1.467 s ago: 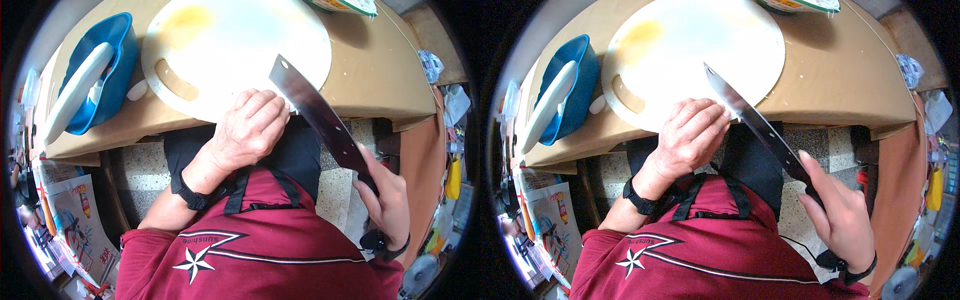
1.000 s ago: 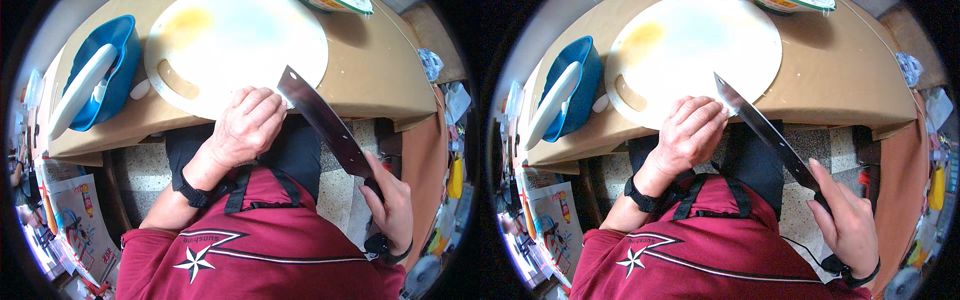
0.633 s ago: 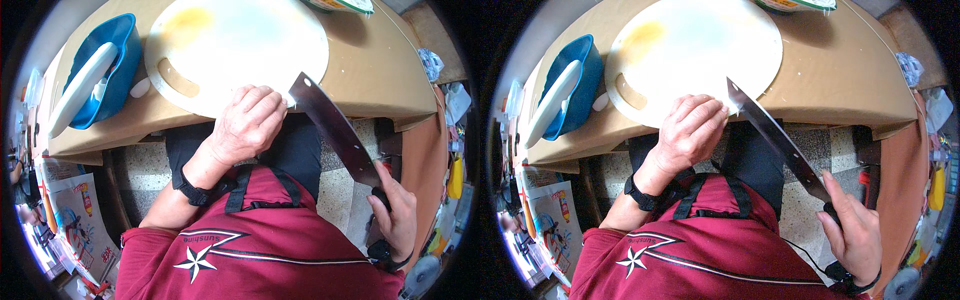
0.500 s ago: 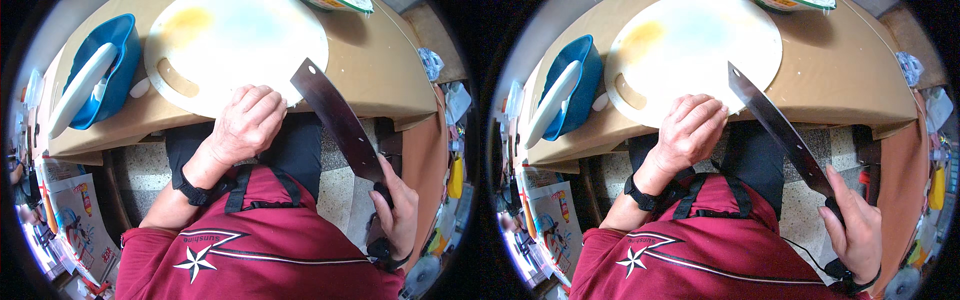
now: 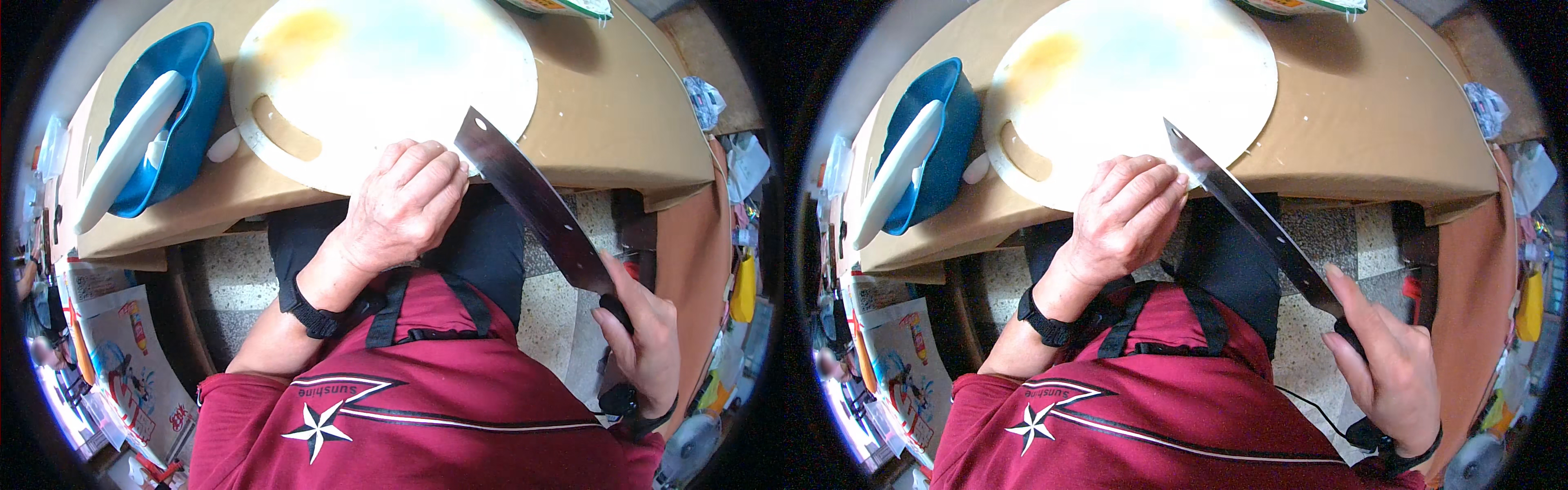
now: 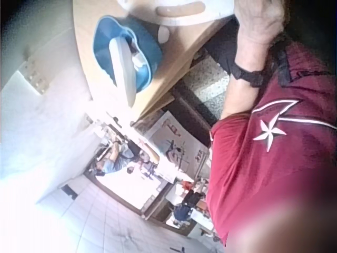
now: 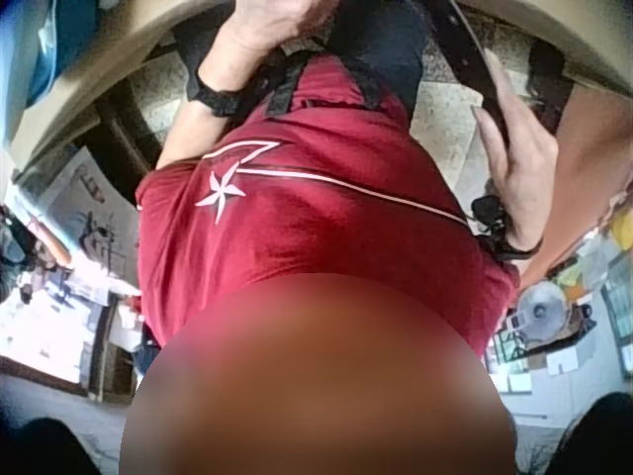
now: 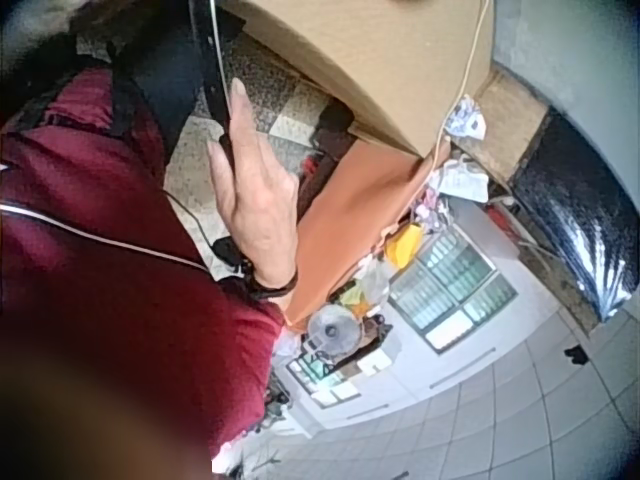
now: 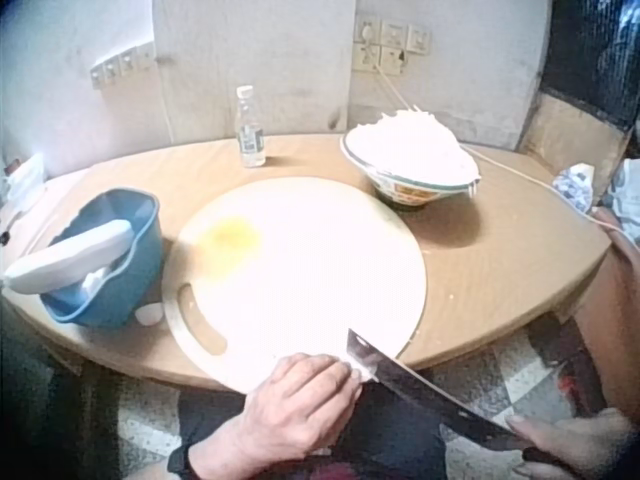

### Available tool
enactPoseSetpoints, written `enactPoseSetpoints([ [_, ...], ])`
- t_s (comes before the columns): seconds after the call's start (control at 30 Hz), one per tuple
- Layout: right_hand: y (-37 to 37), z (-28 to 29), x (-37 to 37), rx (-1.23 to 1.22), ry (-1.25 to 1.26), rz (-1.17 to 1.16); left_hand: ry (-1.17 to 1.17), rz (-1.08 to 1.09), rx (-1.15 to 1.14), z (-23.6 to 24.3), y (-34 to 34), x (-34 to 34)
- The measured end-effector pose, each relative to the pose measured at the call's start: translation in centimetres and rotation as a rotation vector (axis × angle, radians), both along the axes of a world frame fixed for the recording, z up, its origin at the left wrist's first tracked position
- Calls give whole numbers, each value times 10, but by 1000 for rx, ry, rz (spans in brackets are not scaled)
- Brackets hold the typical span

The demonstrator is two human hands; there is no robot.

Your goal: Slicing a white radish into pieces on a cutting board using a cleaver.

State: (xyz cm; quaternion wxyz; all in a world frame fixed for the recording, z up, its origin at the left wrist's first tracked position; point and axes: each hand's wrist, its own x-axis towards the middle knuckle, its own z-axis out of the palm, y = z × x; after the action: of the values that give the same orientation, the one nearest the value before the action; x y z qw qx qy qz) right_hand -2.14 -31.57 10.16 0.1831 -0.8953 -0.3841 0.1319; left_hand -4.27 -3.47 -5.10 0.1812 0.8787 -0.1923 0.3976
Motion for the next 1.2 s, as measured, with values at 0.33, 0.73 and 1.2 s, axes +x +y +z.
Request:
enactPoseSetpoints([
  [0.33,13,-11,3,51,-3,7,-6,19,25,-1,0,1],
  [0.73,-15,8,-17,-31,-20,-34,-21,11,8,-2,1,1],
  [1.2,-4,-2,-6,12,-24,12,-24,16,13,-1,0,1],
])
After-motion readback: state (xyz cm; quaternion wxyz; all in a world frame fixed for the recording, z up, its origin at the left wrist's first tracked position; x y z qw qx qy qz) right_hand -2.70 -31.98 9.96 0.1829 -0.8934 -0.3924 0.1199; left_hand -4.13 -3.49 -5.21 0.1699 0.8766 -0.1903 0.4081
